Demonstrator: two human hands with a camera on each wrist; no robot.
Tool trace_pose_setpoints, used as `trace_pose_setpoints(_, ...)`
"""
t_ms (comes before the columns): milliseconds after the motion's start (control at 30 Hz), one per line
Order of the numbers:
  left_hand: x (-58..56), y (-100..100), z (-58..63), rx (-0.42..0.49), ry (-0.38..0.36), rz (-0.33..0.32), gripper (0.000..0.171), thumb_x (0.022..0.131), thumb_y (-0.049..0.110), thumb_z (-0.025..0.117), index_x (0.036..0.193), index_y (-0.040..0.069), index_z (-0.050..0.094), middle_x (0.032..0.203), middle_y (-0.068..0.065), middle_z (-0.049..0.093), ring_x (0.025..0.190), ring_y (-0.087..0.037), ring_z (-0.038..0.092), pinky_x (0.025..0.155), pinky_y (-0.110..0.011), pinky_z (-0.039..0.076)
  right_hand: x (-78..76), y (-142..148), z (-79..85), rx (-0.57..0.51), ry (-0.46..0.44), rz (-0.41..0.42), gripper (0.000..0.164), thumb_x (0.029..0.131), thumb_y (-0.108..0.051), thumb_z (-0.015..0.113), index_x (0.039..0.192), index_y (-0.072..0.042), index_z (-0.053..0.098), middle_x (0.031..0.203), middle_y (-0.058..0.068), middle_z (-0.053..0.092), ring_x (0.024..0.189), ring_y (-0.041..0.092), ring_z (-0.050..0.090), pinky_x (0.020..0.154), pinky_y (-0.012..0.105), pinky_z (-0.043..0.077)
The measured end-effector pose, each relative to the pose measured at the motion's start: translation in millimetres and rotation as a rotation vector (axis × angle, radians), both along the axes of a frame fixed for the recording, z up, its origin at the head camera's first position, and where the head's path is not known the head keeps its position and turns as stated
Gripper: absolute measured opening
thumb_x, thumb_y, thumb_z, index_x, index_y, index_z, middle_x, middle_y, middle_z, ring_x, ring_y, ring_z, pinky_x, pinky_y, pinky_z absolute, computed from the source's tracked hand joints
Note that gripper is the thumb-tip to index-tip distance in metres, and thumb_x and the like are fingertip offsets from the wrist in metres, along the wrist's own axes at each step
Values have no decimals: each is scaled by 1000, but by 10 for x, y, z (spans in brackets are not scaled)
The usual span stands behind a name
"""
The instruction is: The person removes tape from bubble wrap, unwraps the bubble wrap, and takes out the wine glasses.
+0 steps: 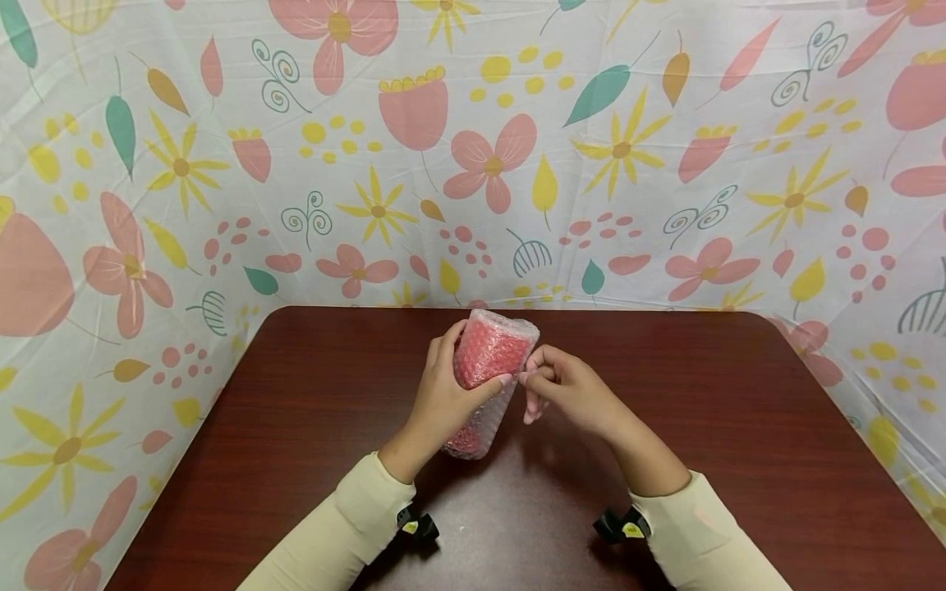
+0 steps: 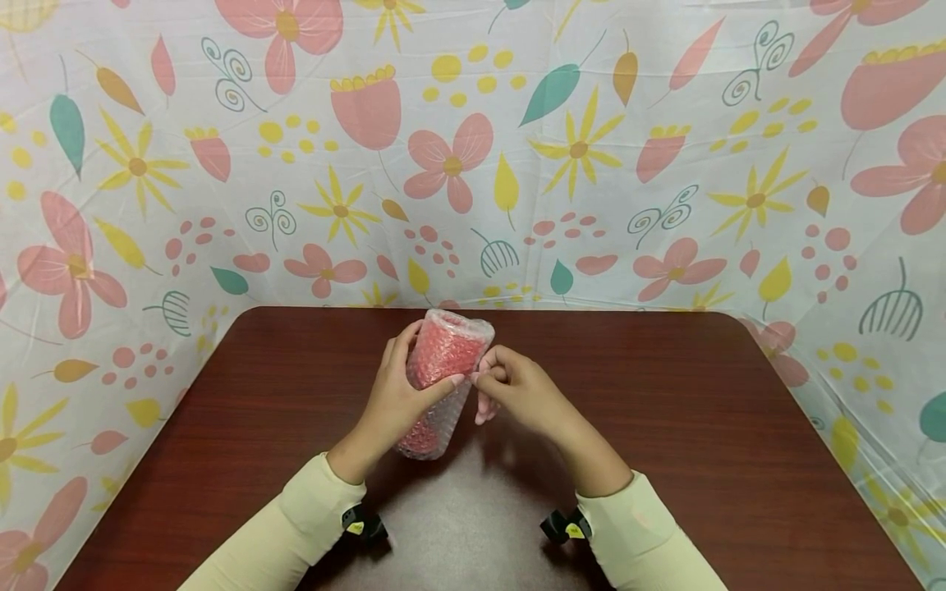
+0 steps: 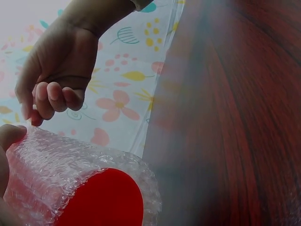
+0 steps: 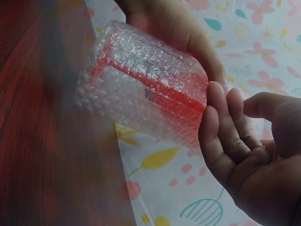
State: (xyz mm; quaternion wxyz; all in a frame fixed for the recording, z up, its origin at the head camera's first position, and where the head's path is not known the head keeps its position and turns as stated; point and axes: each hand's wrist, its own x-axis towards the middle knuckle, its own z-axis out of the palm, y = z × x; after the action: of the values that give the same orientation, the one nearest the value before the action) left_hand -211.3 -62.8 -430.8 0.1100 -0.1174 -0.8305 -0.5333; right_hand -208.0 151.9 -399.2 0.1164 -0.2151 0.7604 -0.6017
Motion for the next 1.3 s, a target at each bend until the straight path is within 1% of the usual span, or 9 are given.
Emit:
trace_pose_setpoints(267,-7,-2,-26,-2,4,1,94,78,51,84,153,36,31,137,-7,43,118,-24,55,98,-46,51,26,-22,9,-46,-10,23,15,104,-7,50,106,8,46,73,19,63,67,27,74,68,46,61)
trace_pose_setpoints(500,-22,-5,-35,-22,10,12,94,78,50,85,154,32,31,137,-7,43,119,-23,54,99,-46,51,32,-31,3,-39,-12,24,14,104,-6,50,106,8,45,74,21,63,69,28,74,70,44,62)
trace_pose_setpoints(700,-21,-2,-29,-26,15,15,96,78,48,86,155,30,32,137,-8,43,119,-24,54,98,-47,51,25,-31,-18,-32,27,35,11,104,-3,47,107,8,44,76,23,65,73,28,75,72,41,61)
trace_pose_setpoints(800,-17,0,-29,-30,19,18,96,77,47,86,155,30,31,138,-8,43,119,-25,54,99,-47,51,24,-28,-27,-39,43,59,10,104,0,44,110,8,43,81,24,68,79,28,75,74,38,61)
trace_pose_setpoints(900,-15,-1,-27,-33,23,23,96,77,47,86,154,31,31,138,-8,43,120,-24,54,99,-47,50,27,-26,-26,-53,35,86,12,106,-2,41,113,7,42,89,24,70,86,30,75,78,37,61)
trace_pose_setpoints(1033,-16,-7,-21,-38,19,31,96,77,47,86,154,32,31,138,-6,43,121,-24,54,99,-46,51,25,-20,-20,-61,12,108,15,107,-4,40,117,7,40,100,28,71,94,34,74,82,38,60)
trace_pose_setpoints(1100,-15,-9,-18,-39,15,34,95,77,48,86,154,33,31,138,-6,43,120,-24,54,99,-46,51,23,-17,-15,-55,-2,114,16,107,-4,39,118,7,38,104,31,71,96,37,74,83,42,60)
trace_pose_setpoints(1200,-13,-11,-15,-36,12,34,96,78,48,86,154,31,31,138,-6,43,120,-24,54,99,-46,51,20,-11,-3,-32,-13,110,16,107,-5,40,117,8,39,103,32,71,91,36,75,79,43,61)
trace_pose_setpoints(1300,-13,-13,-18,-35,19,37,96,77,47,86,154,29,31,137,-7,44,120,-24,55,99,-46,51,11,-1,-4,-13,-5,92,17,107,-7,43,116,7,42,91,28,71,79,31,75,73,43,61)
